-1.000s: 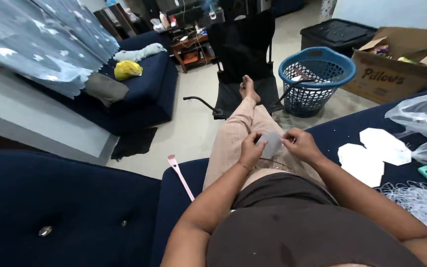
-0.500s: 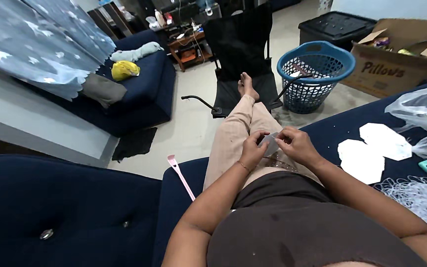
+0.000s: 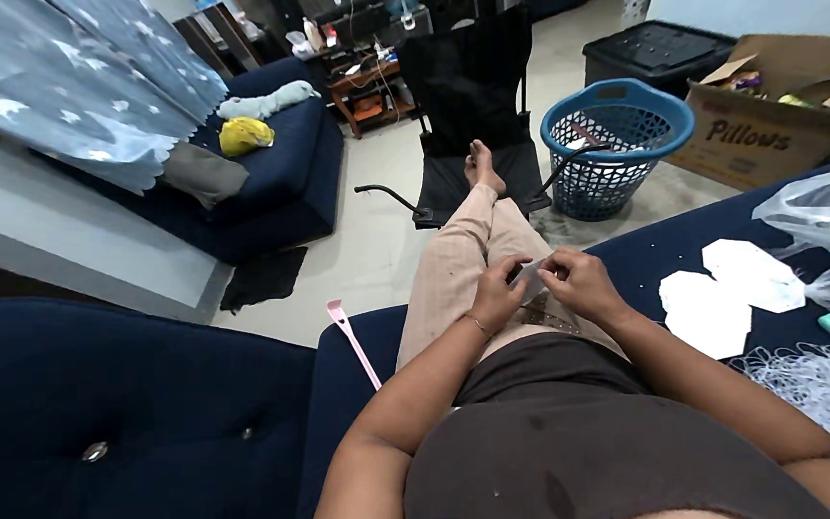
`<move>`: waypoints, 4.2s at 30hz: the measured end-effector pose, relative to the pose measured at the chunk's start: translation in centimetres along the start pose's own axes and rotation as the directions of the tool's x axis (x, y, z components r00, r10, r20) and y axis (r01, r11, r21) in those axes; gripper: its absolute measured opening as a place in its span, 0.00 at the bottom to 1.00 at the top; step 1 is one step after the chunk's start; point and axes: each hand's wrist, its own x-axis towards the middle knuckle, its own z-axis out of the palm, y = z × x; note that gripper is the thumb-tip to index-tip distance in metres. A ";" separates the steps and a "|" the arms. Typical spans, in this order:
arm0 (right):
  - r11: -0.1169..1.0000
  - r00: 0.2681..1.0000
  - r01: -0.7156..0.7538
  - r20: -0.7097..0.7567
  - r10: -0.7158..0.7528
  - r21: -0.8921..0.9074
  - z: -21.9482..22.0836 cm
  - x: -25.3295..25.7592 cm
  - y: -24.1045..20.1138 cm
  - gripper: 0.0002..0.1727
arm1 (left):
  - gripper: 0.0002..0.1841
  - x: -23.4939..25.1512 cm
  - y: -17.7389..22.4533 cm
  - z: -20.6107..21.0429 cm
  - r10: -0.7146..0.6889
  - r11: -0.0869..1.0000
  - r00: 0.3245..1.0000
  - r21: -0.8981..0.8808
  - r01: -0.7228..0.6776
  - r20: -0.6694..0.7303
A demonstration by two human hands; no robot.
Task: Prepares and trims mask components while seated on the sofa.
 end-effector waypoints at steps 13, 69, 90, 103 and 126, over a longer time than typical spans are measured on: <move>1.000 0.999 0.023 -0.025 -0.022 0.003 -0.1 -0.1 0.2 0.09 | 0.20 0.0 0.3 0.0 0.099 0.989 0.995 0.105 -0.102 0.033; 0.958 0.907 0.287 -0.316 -0.279 -0.024 0.2 -1.4 2.5 0.12 | 0.16 -0.1 0.7 -0.1 0.068 0.998 0.997 0.009 -0.067 -0.030; 0.955 0.901 0.291 -0.320 -0.293 -0.056 1.0 -1.2 2.7 0.11 | 0.15 -0.2 0.6 0.0 0.136 0.990 0.991 0.045 -0.134 -0.023; 0.950 0.899 0.306 -0.312 -0.308 -0.057 1.0 -1.2 2.8 0.11 | 0.15 -0.2 0.7 0.0 0.135 0.987 0.991 0.089 -0.134 -0.008; 0.934 0.899 0.357 -0.261 -0.350 -0.021 0.8 -1.2 3.0 0.11 | 0.17 0.2 1.0 -0.4 0.130 0.988 0.988 -0.098 -0.122 0.086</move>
